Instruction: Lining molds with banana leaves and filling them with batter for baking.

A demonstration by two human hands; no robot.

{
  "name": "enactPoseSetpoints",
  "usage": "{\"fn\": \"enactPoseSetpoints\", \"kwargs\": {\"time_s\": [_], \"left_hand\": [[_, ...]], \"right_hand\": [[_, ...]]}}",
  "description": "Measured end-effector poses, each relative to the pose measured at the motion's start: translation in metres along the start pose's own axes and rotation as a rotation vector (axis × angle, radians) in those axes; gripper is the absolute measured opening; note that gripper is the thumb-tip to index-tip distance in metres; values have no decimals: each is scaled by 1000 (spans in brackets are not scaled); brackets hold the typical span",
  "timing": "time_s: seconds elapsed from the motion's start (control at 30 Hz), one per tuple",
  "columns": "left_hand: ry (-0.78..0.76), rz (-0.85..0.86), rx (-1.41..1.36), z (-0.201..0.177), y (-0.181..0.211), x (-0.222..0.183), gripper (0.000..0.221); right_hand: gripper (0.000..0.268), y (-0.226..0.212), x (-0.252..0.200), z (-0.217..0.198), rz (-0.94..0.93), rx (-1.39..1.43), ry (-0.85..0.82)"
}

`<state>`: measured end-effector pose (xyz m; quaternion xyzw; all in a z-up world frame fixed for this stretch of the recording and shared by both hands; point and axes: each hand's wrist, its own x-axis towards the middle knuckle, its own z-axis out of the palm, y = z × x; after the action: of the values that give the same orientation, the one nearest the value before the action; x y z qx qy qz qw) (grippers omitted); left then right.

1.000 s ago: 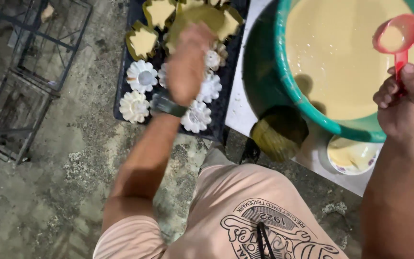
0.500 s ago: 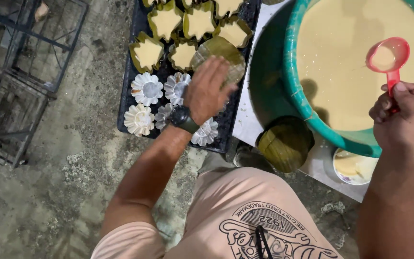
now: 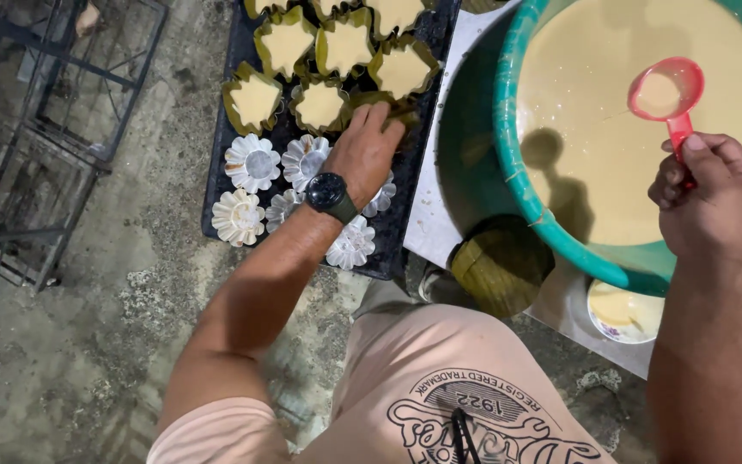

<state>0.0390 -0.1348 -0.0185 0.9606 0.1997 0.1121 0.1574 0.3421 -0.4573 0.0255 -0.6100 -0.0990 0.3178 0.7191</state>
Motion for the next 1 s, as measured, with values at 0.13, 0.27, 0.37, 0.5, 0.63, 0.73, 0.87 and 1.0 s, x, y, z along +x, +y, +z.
{"fn": "enactPoseSetpoints", "kwargs": {"time_s": [0.13,0.27,0.37,0.5,0.63,0.73,0.87,1.0], "left_hand": [[15,98,43,4,-4,0,31],[-33,86,49,-1,-5,5,34],[-22,87,27,7,-15,7,30],[34,126,-39,1,-18,9,16],[-29,112,-77,-8,-13,9,12],[-36,154,-51,-3,-19,12,13],[-69,193,-31,-12,-23,15,15],[-117,248,-1,-19,-27,15,16]], "right_hand": [[11,3,10,3,35,-42,-27],[11,16,27,8,-7,-161,-81],[14,23,41,19,-6,-334,-124],[8,35,60,39,-449,-1229,-182],[27,46,81,62,-613,-1609,-320],[30,59,83,69,-691,-1654,-380],[34,52,70,73,-702,-1691,-480],[16,46,55,55,-35,-1142,-407]]}}
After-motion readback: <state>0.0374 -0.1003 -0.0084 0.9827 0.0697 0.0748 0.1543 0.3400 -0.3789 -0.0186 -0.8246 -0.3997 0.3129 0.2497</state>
